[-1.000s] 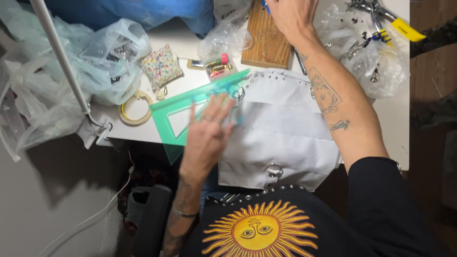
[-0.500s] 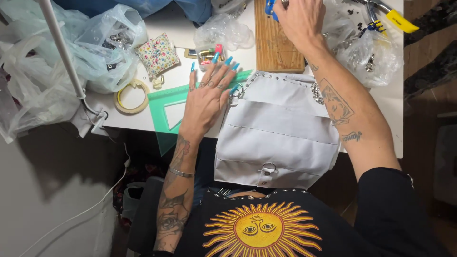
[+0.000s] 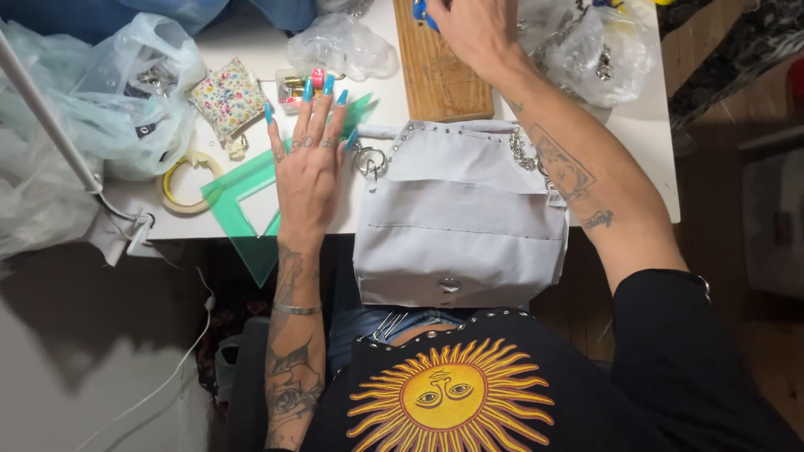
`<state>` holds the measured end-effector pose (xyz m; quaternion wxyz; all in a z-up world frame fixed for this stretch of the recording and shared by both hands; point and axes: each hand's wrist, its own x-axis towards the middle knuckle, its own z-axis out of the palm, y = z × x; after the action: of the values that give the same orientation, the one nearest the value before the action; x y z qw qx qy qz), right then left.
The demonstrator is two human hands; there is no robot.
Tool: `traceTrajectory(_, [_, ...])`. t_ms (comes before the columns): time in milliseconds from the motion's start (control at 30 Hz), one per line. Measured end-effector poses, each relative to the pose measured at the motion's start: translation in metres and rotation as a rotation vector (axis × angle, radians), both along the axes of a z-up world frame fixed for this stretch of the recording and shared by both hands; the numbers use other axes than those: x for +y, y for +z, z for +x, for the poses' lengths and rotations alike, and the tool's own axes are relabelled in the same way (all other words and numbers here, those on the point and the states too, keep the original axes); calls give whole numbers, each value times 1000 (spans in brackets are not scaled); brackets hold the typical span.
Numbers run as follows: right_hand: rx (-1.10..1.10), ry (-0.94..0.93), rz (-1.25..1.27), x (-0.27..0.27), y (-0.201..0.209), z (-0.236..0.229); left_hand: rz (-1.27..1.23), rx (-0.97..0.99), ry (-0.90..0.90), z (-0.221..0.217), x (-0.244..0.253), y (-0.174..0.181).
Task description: Measuring, marking, and attaching hardware to a white leather bag using a ruler, marker, and hand press
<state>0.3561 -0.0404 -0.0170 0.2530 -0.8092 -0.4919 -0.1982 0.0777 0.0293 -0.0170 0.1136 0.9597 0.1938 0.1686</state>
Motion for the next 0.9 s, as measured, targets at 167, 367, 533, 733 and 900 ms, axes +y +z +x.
traceTrajectory(167, [254, -17, -206, -27, 31, -23, -120, -218, -151, -9, -15, 14])
traceTrajectory(367, [474, 314, -387, -118, 83, -64, -196, -144, -420, -12, -34, 41])
traceTrajectory(533, [369, 432, -361, -182, 58, -86, -129, -149, -514, -8, -37, 24])
traceTrajectory(733, [454, 617, -384, -228, 75, -129, -378, -235, -810, -39, -68, 77])
traceTrajectory(900, [330, 785, -298, -253, 104, -160, -328, -397, -1057, -69, -90, 132])
